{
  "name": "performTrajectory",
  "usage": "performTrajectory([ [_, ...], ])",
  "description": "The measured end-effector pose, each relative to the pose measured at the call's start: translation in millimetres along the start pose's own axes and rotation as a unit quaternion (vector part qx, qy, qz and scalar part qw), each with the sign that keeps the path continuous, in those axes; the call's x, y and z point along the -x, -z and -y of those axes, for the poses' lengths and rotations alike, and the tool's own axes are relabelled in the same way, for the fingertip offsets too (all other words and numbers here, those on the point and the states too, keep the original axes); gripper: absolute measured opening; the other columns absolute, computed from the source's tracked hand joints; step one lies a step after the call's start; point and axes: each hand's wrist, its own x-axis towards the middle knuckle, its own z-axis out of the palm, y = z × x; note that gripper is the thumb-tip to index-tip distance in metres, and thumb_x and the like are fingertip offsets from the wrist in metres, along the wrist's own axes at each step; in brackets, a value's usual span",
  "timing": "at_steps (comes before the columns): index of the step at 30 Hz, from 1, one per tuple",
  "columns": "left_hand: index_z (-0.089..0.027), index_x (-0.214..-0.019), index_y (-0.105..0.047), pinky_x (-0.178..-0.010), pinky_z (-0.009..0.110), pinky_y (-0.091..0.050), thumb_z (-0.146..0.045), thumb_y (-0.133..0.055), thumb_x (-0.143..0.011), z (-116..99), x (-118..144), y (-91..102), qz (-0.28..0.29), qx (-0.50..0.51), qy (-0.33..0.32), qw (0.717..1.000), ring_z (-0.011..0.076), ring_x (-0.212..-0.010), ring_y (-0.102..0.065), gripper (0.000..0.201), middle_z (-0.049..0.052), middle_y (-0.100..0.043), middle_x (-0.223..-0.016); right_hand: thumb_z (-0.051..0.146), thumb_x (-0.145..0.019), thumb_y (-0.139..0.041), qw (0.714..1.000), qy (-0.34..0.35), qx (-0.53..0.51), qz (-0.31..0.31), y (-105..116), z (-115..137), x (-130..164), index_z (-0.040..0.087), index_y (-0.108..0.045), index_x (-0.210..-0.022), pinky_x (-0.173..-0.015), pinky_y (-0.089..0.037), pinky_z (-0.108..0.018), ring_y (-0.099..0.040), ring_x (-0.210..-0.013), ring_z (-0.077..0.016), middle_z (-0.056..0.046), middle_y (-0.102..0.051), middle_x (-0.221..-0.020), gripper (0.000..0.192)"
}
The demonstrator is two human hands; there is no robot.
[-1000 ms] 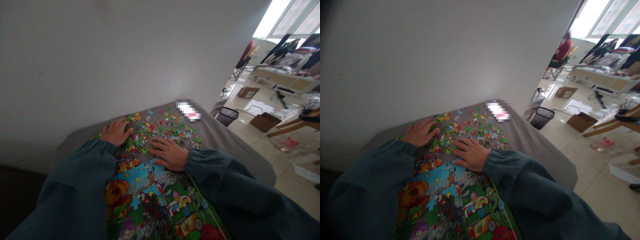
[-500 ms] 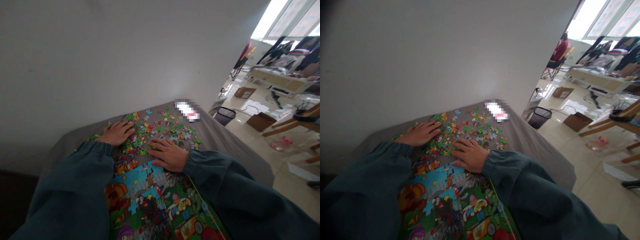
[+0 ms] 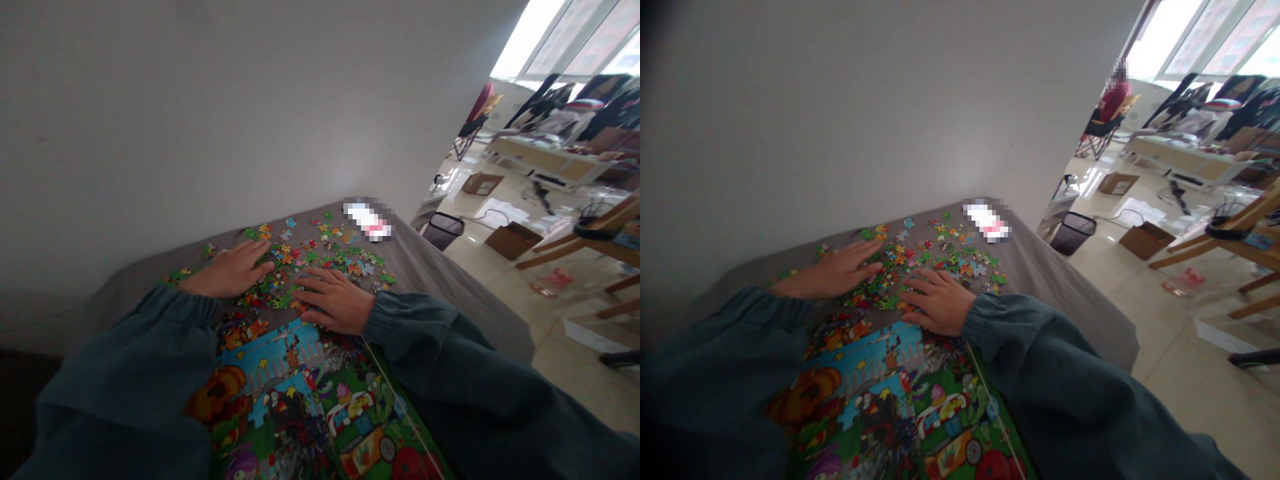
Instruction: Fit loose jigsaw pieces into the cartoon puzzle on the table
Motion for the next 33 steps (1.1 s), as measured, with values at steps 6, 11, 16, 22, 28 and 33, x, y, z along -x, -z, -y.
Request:
performTrajectory([
  [6, -0.018, -0.173, -0.016, -0.133, 0.057, -0.018, -0.064, -0.017, -0.106, -48.7, 0.1, -12.2, 0.073, -0.015, -0.002, 0.997, 0.0311, -0.167, -0.017, 0.082, 0.011, -0.015, -0.180, 0.054, -0.111, -0.047, 1.000, 0.001, 0.001, 0.008, 0.3, 0.2, -0.3, 0.021, -0.064, -0.149, -0.123, -0.037, -0.054, -0.035, -0.157, -0.0327, -0.012, -0.055, -0.161, 0.053],
  [11, -0.035, -0.171, -0.024, -0.131, 0.063, -0.017, -0.062, -0.021, -0.108, -46.9, 2.8, -7.7, 0.102, -0.030, -0.007, 0.994, 0.0327, -0.167, -0.013, 0.069, 0.002, -0.007, -0.182, 0.052, -0.111, -0.047, 1.000, -0.001, 0.004, 0.015, 2.3, 1.3, -0.8, 0.019, -0.063, -0.149, -0.123, -0.037, -0.054, -0.035, -0.158, -0.0329, -0.012, -0.053, -0.164, 0.052],
  [16, -0.043, -0.168, -0.030, -0.130, 0.065, -0.018, -0.063, -0.028, -0.108, -44.2, 5.0, -1.7, 0.125, -0.032, -0.002, 0.992, 0.0369, -0.166, -0.014, 0.063, 0.001, -0.008, -0.182, 0.053, -0.111, -0.046, 1.000, -0.001, 0.002, 0.012, 1.1, 0.5, -0.8, 0.019, -0.064, -0.148, -0.124, -0.038, -0.054, -0.035, -0.158, -0.0329, -0.011, -0.053, -0.164, 0.053],
  [22, -0.046, -0.162, -0.041, -0.126, 0.075, -0.019, -0.066, -0.035, -0.106, -48.0, 9.3, 4.1, 0.132, -0.023, -0.014, 0.991, 0.0459, -0.165, -0.009, 0.060, 0.002, -0.017, -0.180, 0.050, -0.111, -0.050, 1.000, -0.021, 0.004, 0.008, 8.4, -4.4, -0.6, 0.020, -0.064, -0.149, -0.125, -0.036, -0.056, -0.034, -0.158, -0.0323, -0.011, -0.052, -0.164, 0.050],
  [28, -0.045, -0.154, -0.056, -0.124, 0.081, -0.015, -0.072, -0.047, -0.100, -46.0, 12.7, 3.3, 0.132, 0.007, -0.046, 0.990, 0.0529, -0.163, -0.006, 0.061, 0.005, -0.023, -0.179, 0.048, -0.110, -0.051, 0.997, -0.070, 0.010, 0.017, 18.1, -16.3, 1.0, 0.024, -0.059, -0.154, -0.126, -0.034, -0.060, -0.032, -0.159, -0.0324, -0.011, -0.051, -0.165, 0.050],
  [33, -0.047, -0.153, -0.056, -0.123, 0.083, -0.012, -0.083, -0.049, -0.093, -47.0, 12.2, 3.1, 0.143, 0.018, -0.046, 0.988, 0.0550, -0.163, 0.001, 0.070, 0.004, -0.018, -0.181, 0.048, -0.111, -0.049, 0.997, -0.075, 0.011, 0.016, 18.6, -19.8, 1.4, 0.025, -0.062, -0.151, -0.126, -0.034, -0.060, -0.032, -0.159, -0.0323, -0.009, -0.051, -0.165, 0.047],
])
